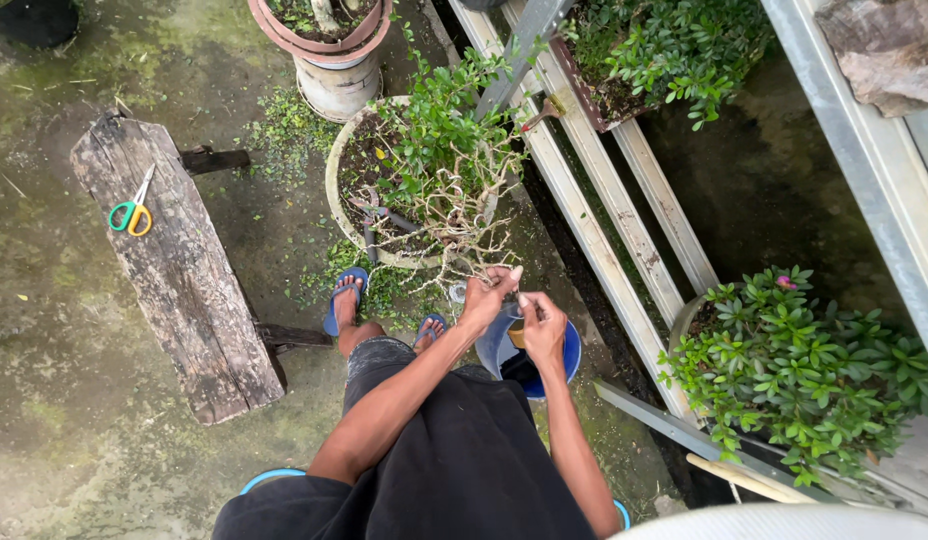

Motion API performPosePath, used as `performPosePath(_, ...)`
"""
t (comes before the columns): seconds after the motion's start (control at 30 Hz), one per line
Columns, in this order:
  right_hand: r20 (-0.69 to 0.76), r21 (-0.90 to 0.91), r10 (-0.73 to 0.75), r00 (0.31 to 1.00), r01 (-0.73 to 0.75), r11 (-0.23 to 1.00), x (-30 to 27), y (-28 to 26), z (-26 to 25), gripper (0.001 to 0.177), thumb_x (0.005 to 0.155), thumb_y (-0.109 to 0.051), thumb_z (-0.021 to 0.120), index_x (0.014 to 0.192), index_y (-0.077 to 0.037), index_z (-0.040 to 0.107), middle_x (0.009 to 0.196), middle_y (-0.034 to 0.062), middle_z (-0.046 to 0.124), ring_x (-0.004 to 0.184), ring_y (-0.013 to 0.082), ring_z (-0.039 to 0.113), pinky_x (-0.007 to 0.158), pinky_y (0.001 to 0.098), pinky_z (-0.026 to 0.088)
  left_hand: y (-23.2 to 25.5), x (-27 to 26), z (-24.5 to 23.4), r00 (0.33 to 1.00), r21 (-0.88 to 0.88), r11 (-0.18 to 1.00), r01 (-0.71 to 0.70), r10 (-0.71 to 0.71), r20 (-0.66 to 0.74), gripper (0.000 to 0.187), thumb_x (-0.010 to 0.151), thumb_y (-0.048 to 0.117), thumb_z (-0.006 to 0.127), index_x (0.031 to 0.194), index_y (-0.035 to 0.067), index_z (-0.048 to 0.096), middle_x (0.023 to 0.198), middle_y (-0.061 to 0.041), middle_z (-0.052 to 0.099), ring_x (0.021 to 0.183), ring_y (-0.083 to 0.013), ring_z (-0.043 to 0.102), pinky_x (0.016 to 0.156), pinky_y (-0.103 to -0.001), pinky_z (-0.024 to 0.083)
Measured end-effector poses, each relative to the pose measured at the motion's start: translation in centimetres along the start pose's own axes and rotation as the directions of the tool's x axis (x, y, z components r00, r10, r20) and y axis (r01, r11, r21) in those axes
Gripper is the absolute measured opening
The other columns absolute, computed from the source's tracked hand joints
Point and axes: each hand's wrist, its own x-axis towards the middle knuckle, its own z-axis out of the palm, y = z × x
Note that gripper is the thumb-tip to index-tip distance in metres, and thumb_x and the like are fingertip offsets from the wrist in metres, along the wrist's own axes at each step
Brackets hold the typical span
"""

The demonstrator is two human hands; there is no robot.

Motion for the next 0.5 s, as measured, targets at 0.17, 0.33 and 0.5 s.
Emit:
performPosePath(0.17,0.044,0.166,0.061,0.997,-0.067,0.984,0.6,0.8,-0.5,0.014,0.095,-0.005,0.061,0.101,-0.006,0.073,0.074,0.0091,0.070,0.066,0.0118,0.060,0.066,0.0266,0.050,0.0,-0.1,-0.5,1.000,0.020,1.000,0.004,-0.004,0.028,0.020,0.087,0.026,0.078,0.091,0.008,0.070,0.074,-0.003,0.068,0.071,-0.0063,0.059,0.076,-0.022,0.050)
performPosePath(0.33,0.113,0.188,0.055,0.992,-0.076,0.979,2.5,-0.5,-1.1,0.023,0.099,-0.004,0.056,0.119,0.001,0.065,0.097,0.0209,0.070,0.090,0.0263,0.067,0.087,0.0411,0.052,3.4,-1.5,-3.4,0.952,0.261,0.961,0.094,-0.164,0.258,0.047,0.079,0.040,0.085,0.112,0.011,0.066,0.099,-0.014,0.068,0.091,-0.0258,0.068,0.087,-0.039,0.055)
performPosePath(0.5,-0.024,0.057,0.026,0.999,-0.025,0.998,1.9,-4.3,-1.8,0.022,0.100,-0.008,0.056,0.119,-0.002,0.065,0.109,0.0208,0.070,0.106,0.0342,0.066,0.093,0.0452,0.051,4.1,-2.1,-13.7,0.832,0.464,0.853,0.241,-0.428,0.354,0.064,0.084,0.032,0.076,0.125,-0.011,0.054,0.124,-0.036,0.057,0.120,-0.0492,0.053,0.099,-0.057,0.046)
